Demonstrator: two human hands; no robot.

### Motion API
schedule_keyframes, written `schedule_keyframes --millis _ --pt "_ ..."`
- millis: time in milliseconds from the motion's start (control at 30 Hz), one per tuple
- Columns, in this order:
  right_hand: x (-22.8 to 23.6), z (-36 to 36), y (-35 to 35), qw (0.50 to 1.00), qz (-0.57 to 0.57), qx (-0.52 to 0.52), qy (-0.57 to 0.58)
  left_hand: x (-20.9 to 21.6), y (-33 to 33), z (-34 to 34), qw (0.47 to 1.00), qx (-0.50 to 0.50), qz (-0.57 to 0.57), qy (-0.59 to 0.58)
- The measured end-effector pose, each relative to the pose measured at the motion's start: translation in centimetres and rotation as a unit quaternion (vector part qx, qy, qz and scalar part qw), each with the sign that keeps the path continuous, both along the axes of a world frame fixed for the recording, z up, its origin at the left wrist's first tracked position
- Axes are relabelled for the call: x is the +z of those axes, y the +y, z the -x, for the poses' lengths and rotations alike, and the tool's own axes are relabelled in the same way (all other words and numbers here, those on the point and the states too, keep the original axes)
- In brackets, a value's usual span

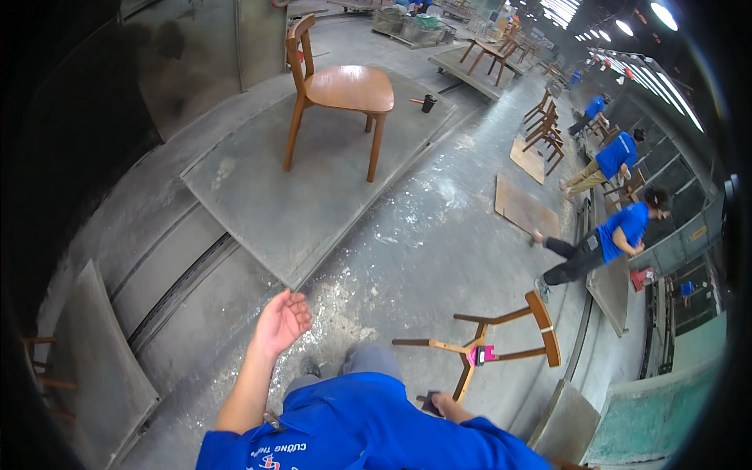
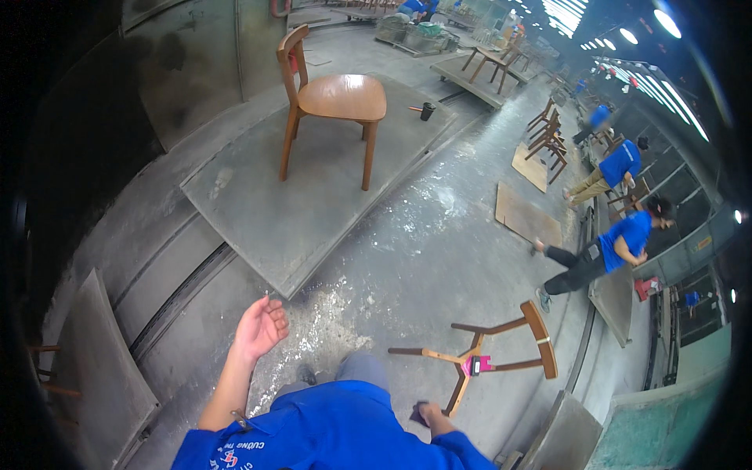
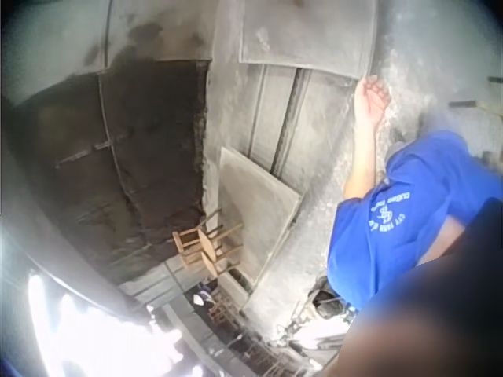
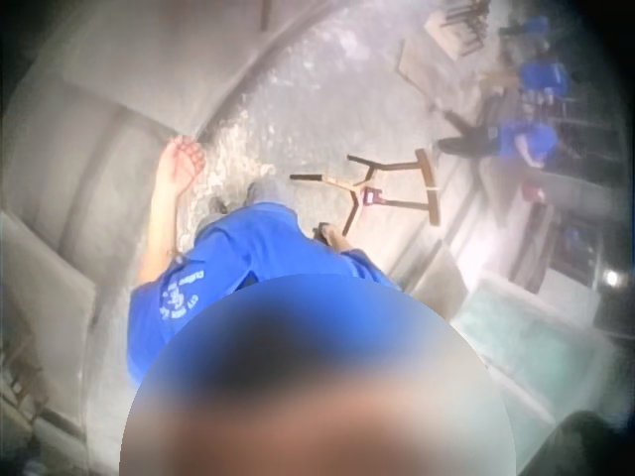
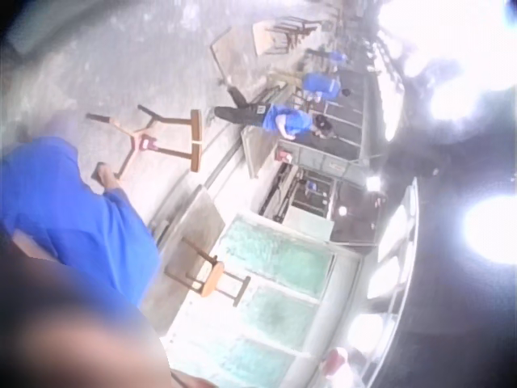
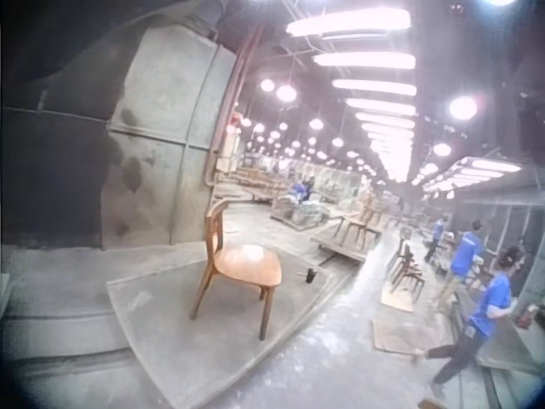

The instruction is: The person sprays a clear finish onto wooden chairs using a spray gun, then wipes the surfaces with a cloth. The person handles multiple chairs, turning them to coat different sides and legs, and moves them between workstations.

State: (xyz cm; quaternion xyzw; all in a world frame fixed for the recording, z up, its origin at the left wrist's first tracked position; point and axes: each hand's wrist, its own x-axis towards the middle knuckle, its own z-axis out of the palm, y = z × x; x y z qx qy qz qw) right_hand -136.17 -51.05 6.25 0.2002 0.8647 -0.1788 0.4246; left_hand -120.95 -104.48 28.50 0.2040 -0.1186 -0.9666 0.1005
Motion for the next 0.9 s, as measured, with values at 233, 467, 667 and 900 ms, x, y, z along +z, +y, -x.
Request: schedule_keyframes --millis 233,467,667,900 --pt "1.0 8.0 -6.1 0.998 0.03 -0.058 0.002 -12.1 -5.7 22.0 0.972 -0.013 -0.058 -0.227" --pt "2.4 32.5 -11.7 0.991 0.077 -0.047 0.101 -14.1 -10.7 40.2 0.972 0.012 -0.049 -0.23" --pt "5.9 57.3 -16.9 0.929 0.224 -0.186 0.23 -13.2 -19.2 50.9 0.972 0.059 -0.034 -0.223" --pt "6.8 64.6 -25.2 0.943 0.194 -0.154 0.223 -15.1 -32.2 65.4 0.981 0.146 -0.068 -0.112"
